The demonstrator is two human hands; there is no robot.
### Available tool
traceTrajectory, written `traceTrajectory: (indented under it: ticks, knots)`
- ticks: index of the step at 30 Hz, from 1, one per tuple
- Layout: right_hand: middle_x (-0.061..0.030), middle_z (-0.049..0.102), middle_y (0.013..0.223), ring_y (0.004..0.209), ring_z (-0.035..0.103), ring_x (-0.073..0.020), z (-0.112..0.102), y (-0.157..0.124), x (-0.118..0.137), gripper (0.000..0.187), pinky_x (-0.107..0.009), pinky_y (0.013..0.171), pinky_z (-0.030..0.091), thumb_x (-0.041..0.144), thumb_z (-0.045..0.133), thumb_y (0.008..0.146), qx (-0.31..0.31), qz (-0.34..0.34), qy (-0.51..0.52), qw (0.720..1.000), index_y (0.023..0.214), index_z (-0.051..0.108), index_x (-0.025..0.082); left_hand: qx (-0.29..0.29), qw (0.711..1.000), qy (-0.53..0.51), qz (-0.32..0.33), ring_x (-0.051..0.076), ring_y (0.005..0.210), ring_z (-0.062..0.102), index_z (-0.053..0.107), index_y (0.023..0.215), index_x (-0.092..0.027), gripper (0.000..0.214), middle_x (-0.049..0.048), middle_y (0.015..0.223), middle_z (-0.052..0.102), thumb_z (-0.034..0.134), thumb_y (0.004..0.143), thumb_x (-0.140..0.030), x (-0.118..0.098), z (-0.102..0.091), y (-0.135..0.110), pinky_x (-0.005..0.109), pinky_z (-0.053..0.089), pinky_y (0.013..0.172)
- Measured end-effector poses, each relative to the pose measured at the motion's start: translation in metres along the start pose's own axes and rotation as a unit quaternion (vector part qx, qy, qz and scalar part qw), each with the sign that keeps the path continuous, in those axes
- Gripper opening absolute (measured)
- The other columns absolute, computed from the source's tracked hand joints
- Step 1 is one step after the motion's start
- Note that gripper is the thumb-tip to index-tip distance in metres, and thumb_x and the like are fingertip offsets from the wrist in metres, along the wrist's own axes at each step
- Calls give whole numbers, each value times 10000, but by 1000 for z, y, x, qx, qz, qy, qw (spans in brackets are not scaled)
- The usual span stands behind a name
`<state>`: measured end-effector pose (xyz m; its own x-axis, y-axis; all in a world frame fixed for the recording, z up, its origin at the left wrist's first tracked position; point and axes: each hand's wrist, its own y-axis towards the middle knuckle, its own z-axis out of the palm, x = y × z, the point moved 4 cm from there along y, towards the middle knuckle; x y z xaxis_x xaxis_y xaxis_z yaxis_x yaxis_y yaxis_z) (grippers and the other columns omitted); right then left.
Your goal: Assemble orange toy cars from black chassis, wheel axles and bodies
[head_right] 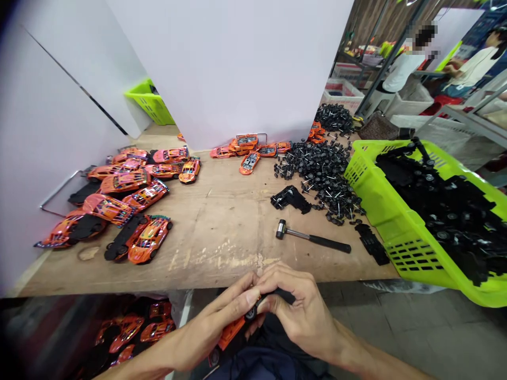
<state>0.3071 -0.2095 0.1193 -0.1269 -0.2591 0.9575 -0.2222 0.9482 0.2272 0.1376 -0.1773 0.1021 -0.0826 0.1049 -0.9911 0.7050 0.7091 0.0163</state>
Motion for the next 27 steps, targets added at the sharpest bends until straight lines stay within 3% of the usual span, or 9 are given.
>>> traceTrajectory:
  ticks: [4, 8, 9, 11, 13, 17, 21, 25, 27]
  knots:
    - [-55, 782, 943, 937, 726, -206, -7, 14, -8, 81, -344, 875, 585, 258, 712, 982, 29, -14, -13, 999, 1014, 776, 221, 22, 1000, 13, 15, 201, 946, 773, 741, 1170, -242, 255, 64, 1039, 806, 522, 1061, -314, -4, -15, 15, 310, 655, 773]
    - [-54, 798, 1027, 999, 737, -201, -18, 30, -21, 172, -331, 914, 597, 207, 674, 992, 36, -54, -79, 995, 1121, 781, 246, 46, 998, 23, -22, 188, 1082, 732, 644, 1261, -221, 325, 78, 1167, 769, 434, 1090, -401, 3, -32, 31, 329, 611, 934]
    - [-54, 798, 1041, 1004, 739, -198, -22, 33, -25, 207, -327, 918, 599, 175, 639, 1001, 25, -68, -96, 993, 1130, 782, 250, 49, 998, 25, -27, 192, 1126, 719, 601, 1306, -217, 341, 87, 1213, 753, 452, 1082, -426, 6, -36, 35, 347, 594, 980]
    - [-50, 798, 1045, 996, 748, -193, -31, 37, -35, 252, -311, 911, 605, 127, 606, 990, -24, -88, -123, 988, 1115, 785, 252, 43, 998, 32, -13, 223, 1176, 702, 530, 1365, -205, 507, 116, 1282, 722, 669, 967, -487, 10, -44, 41, 377, 579, 1014]
    - [-48, 802, 1038, 984, 761, -198, -39, 39, -48, 230, -299, 900, 614, 125, 634, 965, -88, -77, -138, 983, 1088, 786, 246, -1, 998, 66, 22, 251, 1135, 716, 554, 1322, -185, 648, 133, 1261, 726, 858, 810, -440, 13, -53, 45, 379, 597, 970]
    - [-55, 814, 1048, 977, 782, -223, -40, 40, -67, 195, -309, 881, 642, 184, 712, 932, -124, -61, -168, 976, 1103, 787, 241, -122, 968, 186, 113, 237, 1034, 751, 713, 1149, -178, 289, 117, 1137, 788, 787, 876, -240, 16, -69, 48, 374, 607, 942]
    - [-86, 813, 1127, 1077, 775, -244, -34, 40, -64, 182, -360, 946, 644, 160, 685, 953, -150, -109, -145, 972, 1088, 784, 232, -144, 952, 201, 178, 243, 1079, 761, 749, 1199, -190, 311, 125, 1171, 802, 739, 891, -152, 19, -73, 46, 384, 618, 960]
    - [-90, 810, 1148, 1085, 772, -242, -28, 39, -56, 158, -355, 936, 649, 201, 718, 954, -108, -107, -93, 984, 1090, 785, 242, -171, 951, 189, 177, 241, 1051, 776, 759, 1172, -191, 292, 118, 1137, 814, 768, 881, -165, 24, -72, 39, 368, 637, 927]
    - [-86, 814, 1109, 1061, 773, -232, -28, 38, -56, 146, -327, 909, 648, 229, 709, 968, -129, -90, -73, 985, 1086, 794, 246, -181, 950, 188, 171, 242, 1017, 782, 749, 1180, -183, 309, 117, 1116, 815, 800, 878, -224, 24, -67, 35, 356, 645, 890]
